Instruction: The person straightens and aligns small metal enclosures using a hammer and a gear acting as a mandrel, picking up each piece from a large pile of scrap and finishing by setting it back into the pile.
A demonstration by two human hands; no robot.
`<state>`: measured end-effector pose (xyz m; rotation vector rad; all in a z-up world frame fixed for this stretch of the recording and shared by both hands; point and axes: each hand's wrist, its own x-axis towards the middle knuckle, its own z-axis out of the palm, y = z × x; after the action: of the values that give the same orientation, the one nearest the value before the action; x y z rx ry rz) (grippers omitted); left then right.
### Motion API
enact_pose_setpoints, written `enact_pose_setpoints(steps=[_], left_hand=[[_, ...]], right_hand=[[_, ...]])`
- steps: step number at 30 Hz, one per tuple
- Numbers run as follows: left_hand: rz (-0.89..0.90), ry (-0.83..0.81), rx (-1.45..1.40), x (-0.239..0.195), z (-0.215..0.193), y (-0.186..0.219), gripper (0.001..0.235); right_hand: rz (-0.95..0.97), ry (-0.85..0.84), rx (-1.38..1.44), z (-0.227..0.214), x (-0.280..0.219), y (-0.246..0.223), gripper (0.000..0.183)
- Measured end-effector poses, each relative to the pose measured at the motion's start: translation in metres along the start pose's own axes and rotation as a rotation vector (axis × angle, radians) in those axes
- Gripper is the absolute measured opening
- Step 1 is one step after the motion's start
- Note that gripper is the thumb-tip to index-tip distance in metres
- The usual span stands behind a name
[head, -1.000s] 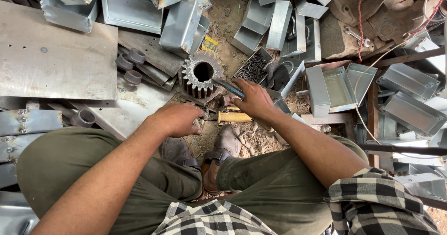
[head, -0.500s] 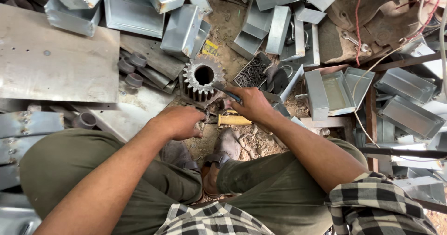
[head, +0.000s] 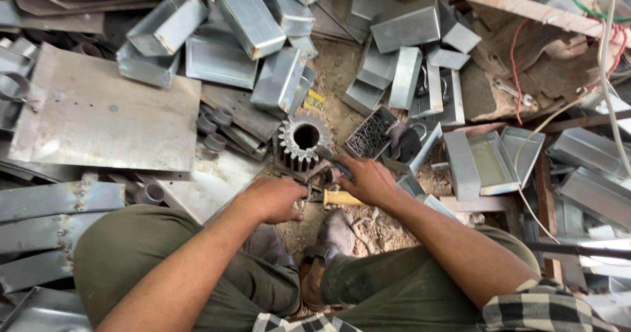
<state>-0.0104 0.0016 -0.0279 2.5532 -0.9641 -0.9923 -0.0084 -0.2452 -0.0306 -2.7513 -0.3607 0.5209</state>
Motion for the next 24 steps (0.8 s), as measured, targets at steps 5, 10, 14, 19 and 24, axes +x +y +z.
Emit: enact_pose_setpoints(steps=[5,10,14,19,24], left_hand=[[-0.036,-0.032,-0.015,-0.001,-0.003,-0.001,0.053],[-0.026,-0.025,0.001,-0.003,-0.004,0.000,0.052],[-0.028,0.003,-0.010,-0.004,-0.012,-0.002,0.052],[-0.087,-0.003,-0.053,-0.011,-0.023,-0.004,0.057],[-0.072,0.010,-0.035,-0.012,-0.022,-0.004,0.053]], right_hand=[[0.172,-0.090,-0.025,0.000,0.006,0.004,0.073],[0.053,0.015,0.001,0.002,0.004,0.011,0.072],[0.125,0.046,0.036,-0.009,0.003,0.003,0.060],[0.155,0.194,0.083,-0.013,0.000,0.001,0.037],[-0.065,0.486,0.198,-0.014,-0.006,-0.002,0.034]])
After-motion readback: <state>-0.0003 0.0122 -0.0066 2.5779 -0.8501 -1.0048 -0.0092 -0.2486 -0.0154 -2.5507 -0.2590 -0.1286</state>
